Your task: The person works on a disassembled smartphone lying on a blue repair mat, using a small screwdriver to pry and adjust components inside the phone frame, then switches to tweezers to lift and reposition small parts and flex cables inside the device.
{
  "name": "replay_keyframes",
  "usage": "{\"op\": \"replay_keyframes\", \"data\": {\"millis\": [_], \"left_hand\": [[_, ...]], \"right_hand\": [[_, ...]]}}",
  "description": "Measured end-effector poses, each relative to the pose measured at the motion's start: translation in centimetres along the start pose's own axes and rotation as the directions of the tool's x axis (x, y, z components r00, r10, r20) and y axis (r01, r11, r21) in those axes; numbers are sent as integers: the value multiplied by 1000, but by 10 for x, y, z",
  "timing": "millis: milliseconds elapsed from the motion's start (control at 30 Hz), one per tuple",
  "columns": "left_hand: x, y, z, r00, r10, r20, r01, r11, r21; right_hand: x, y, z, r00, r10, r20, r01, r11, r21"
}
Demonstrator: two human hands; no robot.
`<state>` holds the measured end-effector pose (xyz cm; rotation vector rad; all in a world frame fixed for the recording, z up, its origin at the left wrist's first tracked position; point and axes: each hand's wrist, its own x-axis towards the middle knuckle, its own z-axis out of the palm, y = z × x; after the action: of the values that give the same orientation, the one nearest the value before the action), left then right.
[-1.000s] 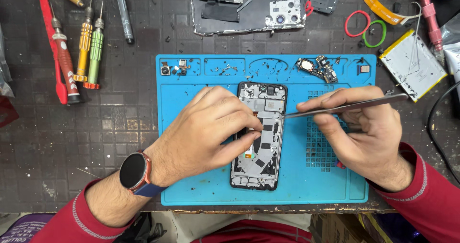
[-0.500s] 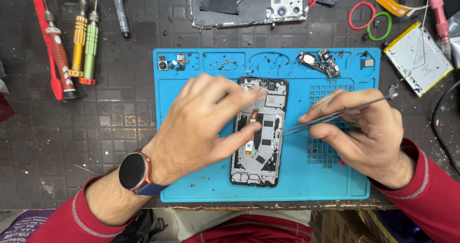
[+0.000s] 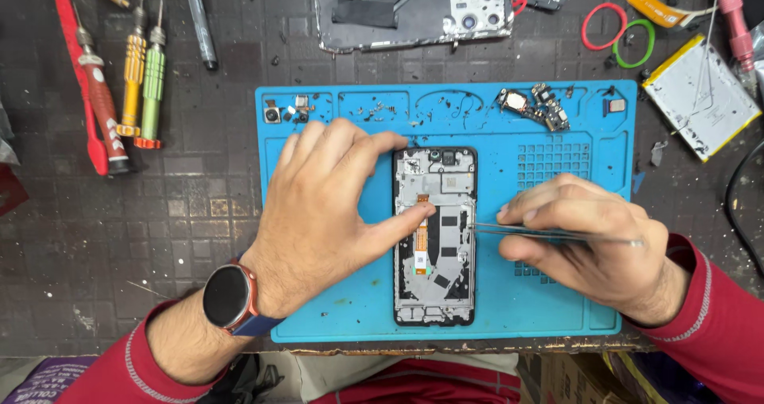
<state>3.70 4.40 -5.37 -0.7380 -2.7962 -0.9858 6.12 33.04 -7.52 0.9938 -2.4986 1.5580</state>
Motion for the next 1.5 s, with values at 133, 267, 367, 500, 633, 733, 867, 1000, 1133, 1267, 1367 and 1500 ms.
{"op": "replay_keyframes", "data": {"millis": [133, 267, 367, 500, 633, 733, 867, 1000, 1133, 1267, 1367, 1500], "left_hand": [[-2, -2, 1, 1000, -8, -17, 8, 1000, 8], [-3, -4, 1, 1000, -14, 2, 14, 1000, -2], [-3, -3, 0, 1000, -11, -8, 11, 1000, 5], [-1, -3, 0, 1000, -12, 2, 12, 1000, 7], [-1, -3, 0, 999, -31, 13, 31, 1000, 1], [-1, -4, 0, 1000, -2, -6, 2, 1000, 9], [-1, -6, 0, 1000, 12, -10, -12, 1000, 6], [-2, -6, 0, 1000, 8, 2, -9, 1000, 20], [-1, -7, -1, 1000, 0, 11, 0, 1000, 7], [-2, -6, 0, 1000, 8, 0, -8, 1000, 19], [-2, -7, 0, 1000, 12, -3, -12, 1000, 28], [-2, -7, 1, 1000, 2, 7, -2, 1000, 10]], "right_hand": [[3, -2, 2, 994, -105, 12, 105, 994, -2], [4, -4, 2, 989, -148, 31, 149, 988, -45], [4, -4, 0, 981, -185, 65, 190, 978, -87], [5, -4, 0, 974, -218, 65, 223, 970, -99], [7, -6, 0, 974, -216, 63, 223, 966, -131], [8, -7, 1, 974, -216, 66, 223, 967, -124], [11, -5, 0, 974, -218, 66, 224, 968, -110], [10, -5, 2, 975, -212, 72, 220, 967, -132], [10, -4, 3, 980, -191, 54, 195, 977, -88], [8, -4, 4, 984, -173, 39, 176, 982, -67], [6, -4, 5, 988, -154, 4, 154, 987, -47], [3, -2, 4, 989, -148, -18, 148, 988, -34]]}}
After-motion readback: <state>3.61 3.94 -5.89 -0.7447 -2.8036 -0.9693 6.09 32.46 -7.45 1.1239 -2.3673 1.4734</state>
